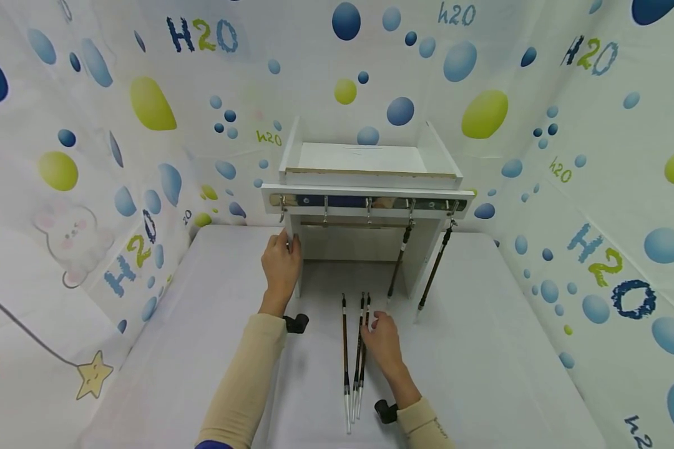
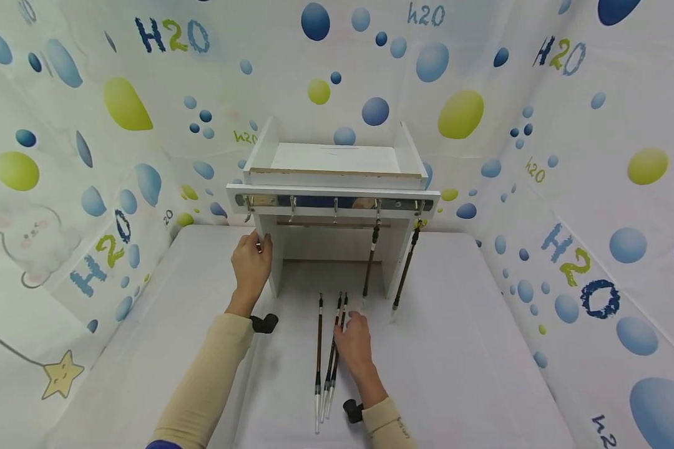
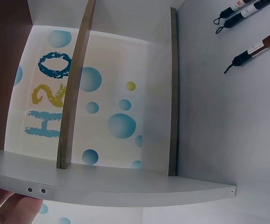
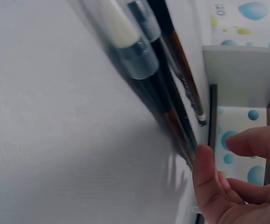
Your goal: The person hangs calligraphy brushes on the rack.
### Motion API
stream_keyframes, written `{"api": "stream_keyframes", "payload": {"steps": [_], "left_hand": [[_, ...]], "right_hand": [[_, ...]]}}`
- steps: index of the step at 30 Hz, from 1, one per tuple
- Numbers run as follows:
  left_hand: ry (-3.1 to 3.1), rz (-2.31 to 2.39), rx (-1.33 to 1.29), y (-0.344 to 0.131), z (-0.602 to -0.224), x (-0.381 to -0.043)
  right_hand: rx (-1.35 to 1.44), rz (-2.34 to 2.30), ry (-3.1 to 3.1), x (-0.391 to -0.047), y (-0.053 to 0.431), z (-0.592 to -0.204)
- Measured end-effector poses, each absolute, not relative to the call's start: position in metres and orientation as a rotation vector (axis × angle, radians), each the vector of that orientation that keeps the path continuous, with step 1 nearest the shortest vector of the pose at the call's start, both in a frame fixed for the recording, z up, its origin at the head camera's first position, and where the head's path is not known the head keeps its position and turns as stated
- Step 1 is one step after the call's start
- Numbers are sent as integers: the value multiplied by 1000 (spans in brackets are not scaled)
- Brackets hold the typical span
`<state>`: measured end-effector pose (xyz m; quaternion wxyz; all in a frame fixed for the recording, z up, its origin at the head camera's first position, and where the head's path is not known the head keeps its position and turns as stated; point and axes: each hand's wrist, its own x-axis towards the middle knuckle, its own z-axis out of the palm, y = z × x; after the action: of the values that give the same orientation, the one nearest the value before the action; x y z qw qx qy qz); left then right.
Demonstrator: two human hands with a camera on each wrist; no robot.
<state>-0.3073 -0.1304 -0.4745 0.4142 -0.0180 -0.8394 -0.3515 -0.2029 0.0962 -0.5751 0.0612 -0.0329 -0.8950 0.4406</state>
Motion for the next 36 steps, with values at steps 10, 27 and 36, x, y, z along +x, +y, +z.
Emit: {"api": "stream_keyframes", "payload": {"steps": [10,27,36], "left_hand": [[-2114,-888,-42,-129,-476,-308],[-2117,-904,-29,-129,-473,-304],[-2128,-902,-27,-129,-472,-305]], "right_hand": [[-75,1286,-2781,-206,97,-585],[-124,1225,-2858,-214,94,-593],[-110,1268,-2868,-213,94,-589]]}}
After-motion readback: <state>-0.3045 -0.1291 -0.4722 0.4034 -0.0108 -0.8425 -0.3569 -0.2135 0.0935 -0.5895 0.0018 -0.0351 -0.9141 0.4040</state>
